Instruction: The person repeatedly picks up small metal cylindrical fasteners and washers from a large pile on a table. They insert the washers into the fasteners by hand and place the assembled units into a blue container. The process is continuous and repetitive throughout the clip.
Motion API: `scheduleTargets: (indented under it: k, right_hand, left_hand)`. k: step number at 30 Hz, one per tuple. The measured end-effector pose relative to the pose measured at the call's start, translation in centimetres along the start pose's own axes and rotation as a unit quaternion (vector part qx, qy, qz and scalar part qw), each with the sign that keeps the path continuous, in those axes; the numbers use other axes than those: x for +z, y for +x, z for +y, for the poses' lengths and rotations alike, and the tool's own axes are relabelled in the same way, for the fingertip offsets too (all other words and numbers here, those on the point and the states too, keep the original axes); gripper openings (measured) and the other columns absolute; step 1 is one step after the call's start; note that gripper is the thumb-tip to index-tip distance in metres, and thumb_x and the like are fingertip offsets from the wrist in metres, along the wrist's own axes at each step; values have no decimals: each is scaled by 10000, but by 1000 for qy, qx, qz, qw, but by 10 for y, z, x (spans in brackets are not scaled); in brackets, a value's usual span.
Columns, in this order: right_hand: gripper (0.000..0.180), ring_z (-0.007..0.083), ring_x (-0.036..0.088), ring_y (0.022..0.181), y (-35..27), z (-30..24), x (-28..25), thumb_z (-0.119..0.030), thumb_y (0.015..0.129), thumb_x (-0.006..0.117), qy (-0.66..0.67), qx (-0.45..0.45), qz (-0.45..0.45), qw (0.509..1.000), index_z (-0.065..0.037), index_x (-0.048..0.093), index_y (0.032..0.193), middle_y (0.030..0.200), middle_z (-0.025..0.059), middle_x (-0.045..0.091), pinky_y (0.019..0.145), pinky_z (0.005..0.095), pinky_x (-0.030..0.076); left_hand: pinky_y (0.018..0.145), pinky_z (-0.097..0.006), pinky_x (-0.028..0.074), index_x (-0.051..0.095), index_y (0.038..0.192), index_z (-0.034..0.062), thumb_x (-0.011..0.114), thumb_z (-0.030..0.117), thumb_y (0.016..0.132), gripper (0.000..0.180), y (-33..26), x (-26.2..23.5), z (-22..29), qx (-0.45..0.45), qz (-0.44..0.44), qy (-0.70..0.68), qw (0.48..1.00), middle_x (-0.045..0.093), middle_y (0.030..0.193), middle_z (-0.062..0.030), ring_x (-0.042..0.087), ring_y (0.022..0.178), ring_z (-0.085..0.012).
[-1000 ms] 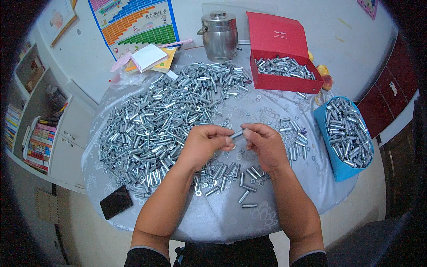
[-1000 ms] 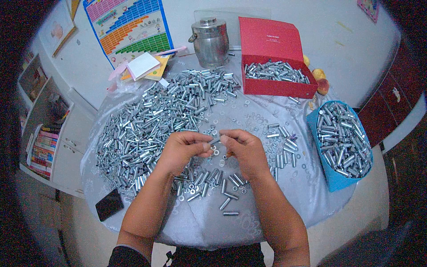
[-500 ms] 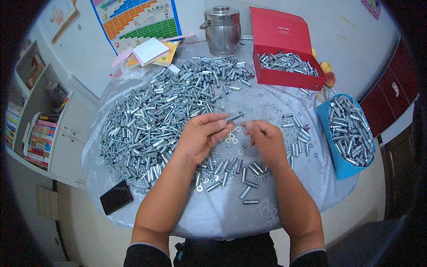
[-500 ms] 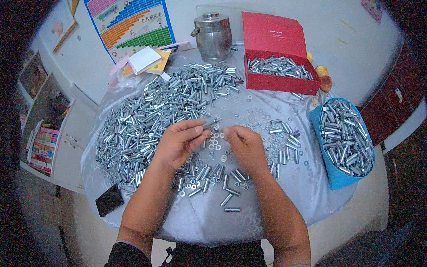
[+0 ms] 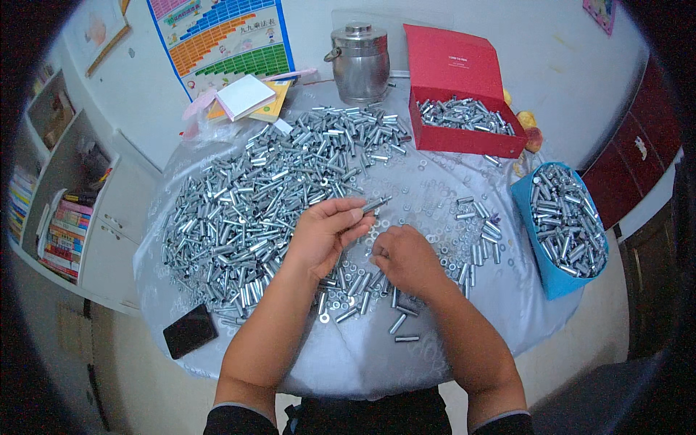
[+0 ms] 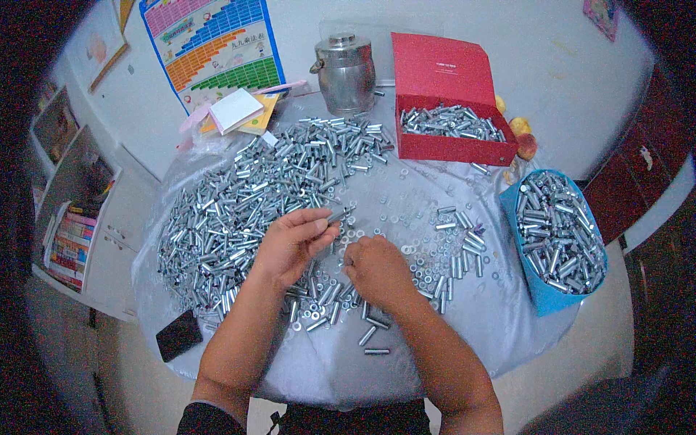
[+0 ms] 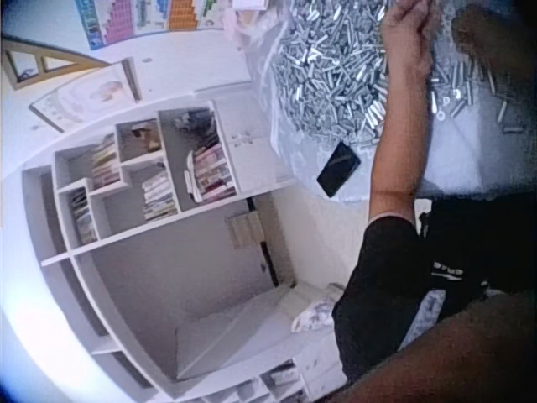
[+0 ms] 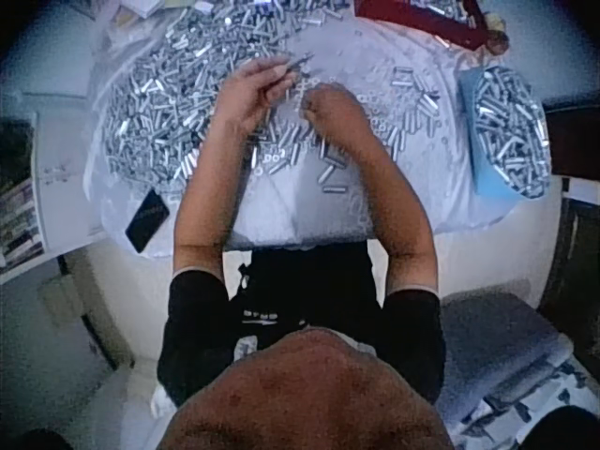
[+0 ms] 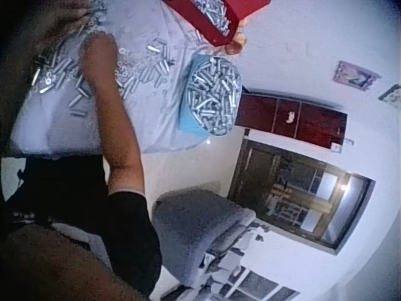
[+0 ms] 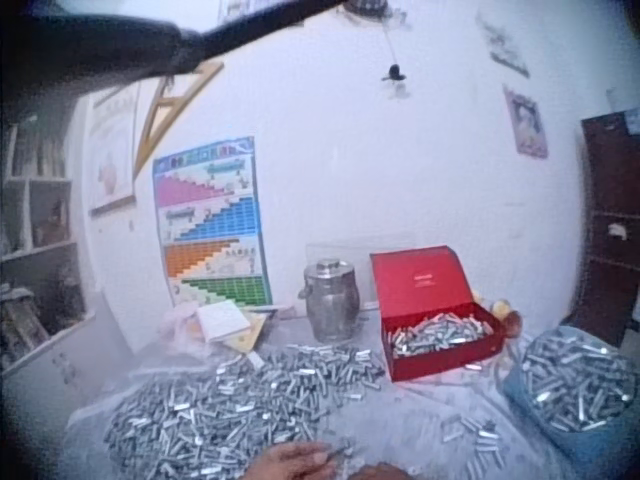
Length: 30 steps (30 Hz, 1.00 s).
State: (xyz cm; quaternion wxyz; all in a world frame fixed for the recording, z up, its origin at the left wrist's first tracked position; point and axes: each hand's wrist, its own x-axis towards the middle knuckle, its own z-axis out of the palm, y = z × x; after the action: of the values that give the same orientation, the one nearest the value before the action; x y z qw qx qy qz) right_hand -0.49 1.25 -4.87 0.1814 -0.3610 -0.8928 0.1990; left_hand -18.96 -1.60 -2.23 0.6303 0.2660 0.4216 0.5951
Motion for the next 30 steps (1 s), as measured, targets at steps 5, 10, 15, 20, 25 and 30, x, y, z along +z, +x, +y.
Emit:
scheduleTargets:
  k: [5,10,15,20,25,30]
  right_hand:
    - [144,220,596,708,-3,13,-9,-126,843,658,287,101,174,936,-12,612,918,792,95,630,658,343,489]
    - [84,76,532,661,-1,13,-31,-112,901,605,533,131,191,814,-29,602,905,768,10,593,602,221,440]
    - [119,80,524,647,-2,13,-29,-136,922,579,554,125,152,809,-19,598,923,777,13,596,599,227,438]
    - [147,91,525,681,-3,15,-29,-167,938,579,584,148,127,788,-21,592,941,809,27,585,638,236,441]
    - [130,86,544,664,-3,4,-33,-130,910,600,500,172,181,829,-5,629,933,790,30,616,613,238,451]
    - [151,80,568,671,-6,1,-29,-127,880,638,457,152,220,849,4,654,955,797,24,644,597,231,458]
  left_hand:
    - [807,-287,579,614,1110,-52,604,6,887,231,-2,4,-1,-10,5,19,1000,670,1038,-166,678,905,-220]
    - [770,-276,592,613,1090,-76,599,6,896,210,-3,9,-5,-22,-17,22,999,681,971,-175,694,871,-224]
    - [764,-280,595,618,1084,-79,600,8,897,208,-7,12,-3,-26,-41,25,999,683,960,-177,694,871,-227]
    - [759,-284,597,620,1083,-86,600,7,895,211,-7,11,-4,-23,-55,29,998,683,959,-181,695,856,-232]
    - [763,-293,598,621,1085,-76,604,23,896,215,-6,10,-5,-25,-50,36,998,684,980,-171,697,868,-230]
    - [758,-294,598,621,1088,-71,605,35,897,219,-6,11,-6,-25,-46,38,998,687,979,-166,700,855,-226]
